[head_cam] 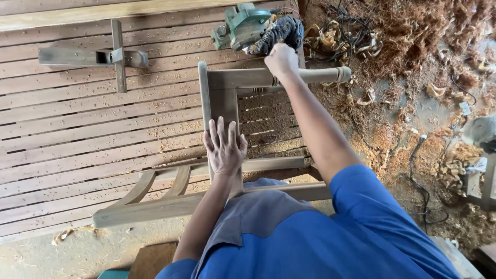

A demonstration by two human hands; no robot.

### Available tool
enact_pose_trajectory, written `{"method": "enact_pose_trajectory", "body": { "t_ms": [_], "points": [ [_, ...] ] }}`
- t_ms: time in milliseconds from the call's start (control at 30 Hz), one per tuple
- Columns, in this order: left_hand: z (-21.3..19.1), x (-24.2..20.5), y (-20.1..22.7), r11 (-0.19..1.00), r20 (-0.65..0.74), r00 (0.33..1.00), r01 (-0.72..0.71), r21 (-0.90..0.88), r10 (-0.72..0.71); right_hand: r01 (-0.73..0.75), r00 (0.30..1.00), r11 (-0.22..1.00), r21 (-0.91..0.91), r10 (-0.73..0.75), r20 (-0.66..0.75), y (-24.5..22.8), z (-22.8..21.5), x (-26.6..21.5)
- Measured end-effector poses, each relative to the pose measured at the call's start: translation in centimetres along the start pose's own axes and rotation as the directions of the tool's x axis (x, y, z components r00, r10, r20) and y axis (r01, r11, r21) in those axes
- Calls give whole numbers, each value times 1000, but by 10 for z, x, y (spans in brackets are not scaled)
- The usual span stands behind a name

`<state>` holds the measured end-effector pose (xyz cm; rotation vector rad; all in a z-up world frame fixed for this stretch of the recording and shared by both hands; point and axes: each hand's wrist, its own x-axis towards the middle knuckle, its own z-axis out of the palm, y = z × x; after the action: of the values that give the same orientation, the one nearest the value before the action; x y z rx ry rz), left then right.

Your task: The person sands a wooden chair frame using a sanding block. They work on the legs, rails, and backrest, frequently repositioning the chair and adjusting their grip to reach different surfaces.

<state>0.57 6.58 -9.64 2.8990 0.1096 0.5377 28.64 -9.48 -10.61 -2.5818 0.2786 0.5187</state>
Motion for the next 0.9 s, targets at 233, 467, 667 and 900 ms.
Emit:
{"method": "enact_pose_trajectory", "body": {
  "t_ms": [233, 467, 667, 900],
  "points": [
    [3, 3, 0, 1000, 28, 999, 30, -4, -30, -28, 993, 998, 54, 22, 113, -9, -8, -11],
    [-5, 4, 2, 1000, -1, 1000, 8, 29, -8, 4, 999, 998, 65, -2, -36, -13, 7, 0],
    [-4, 3, 2, 999, 43, 999, 31, 33, -32, 36, 997, 993, 110, -28, -70, 10, 7, -18],
    [-4, 8, 0, 1000, 26, 999, 22, 20, -22, -90, 979, 995, -53, 98, 178, -28, -7, 4]
  ]
}}
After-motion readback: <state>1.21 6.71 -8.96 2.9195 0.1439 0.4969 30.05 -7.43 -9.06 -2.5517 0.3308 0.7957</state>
